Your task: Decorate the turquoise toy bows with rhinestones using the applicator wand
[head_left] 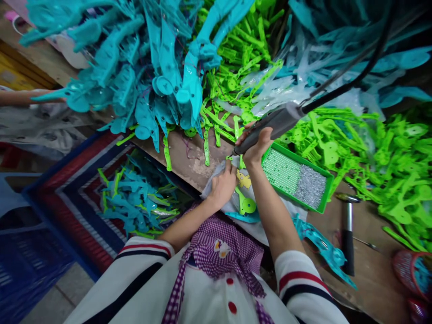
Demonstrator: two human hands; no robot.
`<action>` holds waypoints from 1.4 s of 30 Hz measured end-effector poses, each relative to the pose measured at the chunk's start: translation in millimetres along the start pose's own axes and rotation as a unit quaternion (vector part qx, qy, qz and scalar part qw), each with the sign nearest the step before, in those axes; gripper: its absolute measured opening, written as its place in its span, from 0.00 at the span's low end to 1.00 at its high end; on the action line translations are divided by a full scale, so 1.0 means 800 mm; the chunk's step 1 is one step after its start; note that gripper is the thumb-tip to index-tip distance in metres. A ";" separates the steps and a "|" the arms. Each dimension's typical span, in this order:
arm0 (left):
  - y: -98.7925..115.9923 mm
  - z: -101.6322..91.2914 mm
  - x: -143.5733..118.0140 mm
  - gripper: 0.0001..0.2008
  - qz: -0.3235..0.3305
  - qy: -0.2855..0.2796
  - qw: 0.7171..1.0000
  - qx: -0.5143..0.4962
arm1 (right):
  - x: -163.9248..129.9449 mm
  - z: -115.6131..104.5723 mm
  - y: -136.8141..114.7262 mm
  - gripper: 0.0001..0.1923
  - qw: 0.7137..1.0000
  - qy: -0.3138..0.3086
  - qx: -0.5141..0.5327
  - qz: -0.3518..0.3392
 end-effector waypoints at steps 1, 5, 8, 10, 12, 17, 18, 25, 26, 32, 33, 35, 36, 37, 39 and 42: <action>0.000 0.000 0.000 0.20 0.001 -0.001 1.000 -0.001 | 0.000 0.000 0.000 0.39 1.000 0.004 -0.008 0.000; 0.000 0.001 -0.001 0.19 0.003 0.000 1.000 0.001 | -0.002 -0.001 -0.005 0.38 0.999 0.013 -0.031 -0.019; 0.000 0.000 -0.001 0.19 0.000 0.006 1.000 0.003 | -0.001 0.001 -0.008 0.37 0.999 0.009 -0.025 -0.028; 0.000 0.000 -0.001 0.19 0.001 0.008 1.000 0.002 | 0.001 0.003 -0.007 0.37 0.999 0.003 -0.025 -0.026; 0.000 0.001 0.000 0.19 0.000 0.006 1.000 0.001 | 0.003 0.004 -0.006 0.38 0.999 0.001 -0.028 -0.021; -0.001 0.001 0.000 0.18 0.000 0.009 1.000 -0.004 | 0.002 0.003 -0.010 0.37 0.999 0.004 -0.033 -0.031; -0.001 0.002 0.001 0.18 0.000 0.011 1.000 -0.006 | 0.002 0.003 -0.012 0.37 0.999 0.004 -0.033 -0.033; 0.000 0.002 0.000 0.18 0.004 0.017 1.000 -0.006 | 0.003 0.008 -0.006 0.36 1.000 -0.007 -0.006 0.001; 0.000 0.001 0.000 0.17 0.003 0.019 1.000 -0.006 | 0.003 0.008 -0.005 0.36 1.000 -0.003 -0.003 0.000; 0.000 0.000 0.000 0.17 0.007 0.016 1.000 -0.011 | 0.002 0.007 -0.005 0.34 0.999 0.013 -0.020 -0.024; 0.000 0.000 0.000 0.17 0.006 0.015 1.000 -0.009 | 0.002 0.008 -0.005 0.34 0.999 0.011 -0.026 -0.023; -0.001 0.001 0.000 0.18 0.004 0.013 1.000 -0.005 | 0.000 0.010 -0.005 0.33 0.999 0.003 -0.036 -0.021; -0.001 0.001 0.000 0.18 0.004 0.013 1.000 -0.004 | -0.001 0.011 -0.005 0.33 0.999 0.000 -0.037 -0.020; 0.000 0.000 0.000 0.18 0.005 0.012 1.000 -0.003 | -0.002 0.012 -0.005 0.33 0.999 -0.002 -0.035 -0.018; 0.001 0.000 -0.001 0.19 0.006 0.009 1.000 -0.001 | -0.004 0.014 -0.005 0.32 1.000 -0.004 -0.021 -0.014; 0.001 -0.001 -0.001 0.20 0.001 0.005 1.000 0.002 | -0.008 0.018 -0.001 0.31 1.000 -0.016 0.008 -0.004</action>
Point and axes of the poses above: each hand's wrist, its own x-axis towards the middle knuckle, its own z-axis out of the palm, y = z × x, the point moved 9 cm from there along x, towards the middle knuckle, and after that the axes turned 8 degrees about -z, right-handed, at the moved point
